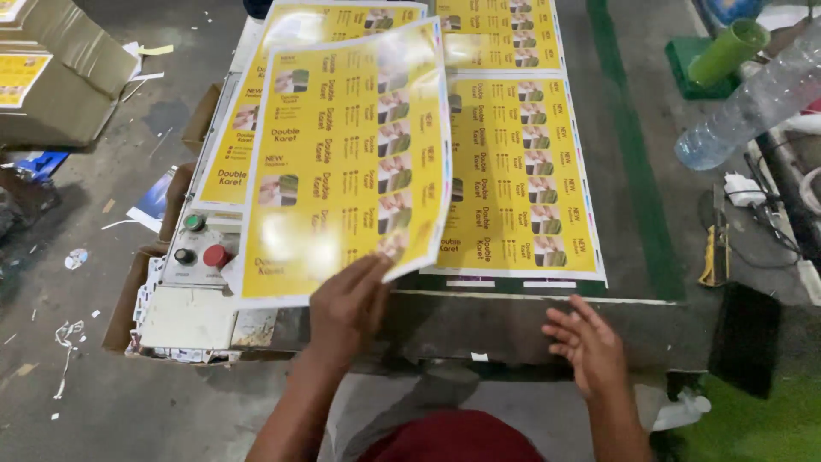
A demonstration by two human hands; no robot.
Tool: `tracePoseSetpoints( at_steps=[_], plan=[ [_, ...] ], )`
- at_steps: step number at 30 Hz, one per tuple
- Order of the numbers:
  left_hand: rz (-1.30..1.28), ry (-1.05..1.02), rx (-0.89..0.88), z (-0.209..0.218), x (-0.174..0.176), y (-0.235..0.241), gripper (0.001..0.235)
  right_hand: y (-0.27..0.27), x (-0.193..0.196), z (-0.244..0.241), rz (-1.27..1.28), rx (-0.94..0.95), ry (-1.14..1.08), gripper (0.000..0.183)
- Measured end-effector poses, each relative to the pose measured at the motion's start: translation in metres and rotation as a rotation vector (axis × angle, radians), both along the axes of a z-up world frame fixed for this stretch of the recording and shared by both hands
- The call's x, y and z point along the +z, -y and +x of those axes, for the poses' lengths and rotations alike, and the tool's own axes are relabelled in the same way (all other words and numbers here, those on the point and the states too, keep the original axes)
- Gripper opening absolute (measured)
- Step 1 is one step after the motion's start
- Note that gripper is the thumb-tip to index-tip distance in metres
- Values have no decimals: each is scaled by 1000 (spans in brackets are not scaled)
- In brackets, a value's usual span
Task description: Sorting and inspecting a stack of printed yellow sheets on a workbench.
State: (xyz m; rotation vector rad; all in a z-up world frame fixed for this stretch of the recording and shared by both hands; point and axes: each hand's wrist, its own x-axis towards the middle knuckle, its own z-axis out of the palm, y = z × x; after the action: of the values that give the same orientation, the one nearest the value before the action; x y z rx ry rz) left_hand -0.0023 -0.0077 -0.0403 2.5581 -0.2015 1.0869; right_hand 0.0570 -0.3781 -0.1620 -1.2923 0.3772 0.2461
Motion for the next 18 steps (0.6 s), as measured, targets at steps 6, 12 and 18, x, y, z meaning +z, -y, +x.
tracePoseSetpoints(
  at_steps=[6, 12, 18],
  plan=[
    [27, -159, -316, -8, -17, 78, 34, -46, 5, -43, 62, 356, 40, 52],
    [65, -359, -500, -11, -11, 92, 46, -46, -8, -40, 106, 77, 34, 47],
    [146, -259, -45, 39, -21, -9, 53, 16, -18, -53, 69, -74, 110, 41]
  ],
)
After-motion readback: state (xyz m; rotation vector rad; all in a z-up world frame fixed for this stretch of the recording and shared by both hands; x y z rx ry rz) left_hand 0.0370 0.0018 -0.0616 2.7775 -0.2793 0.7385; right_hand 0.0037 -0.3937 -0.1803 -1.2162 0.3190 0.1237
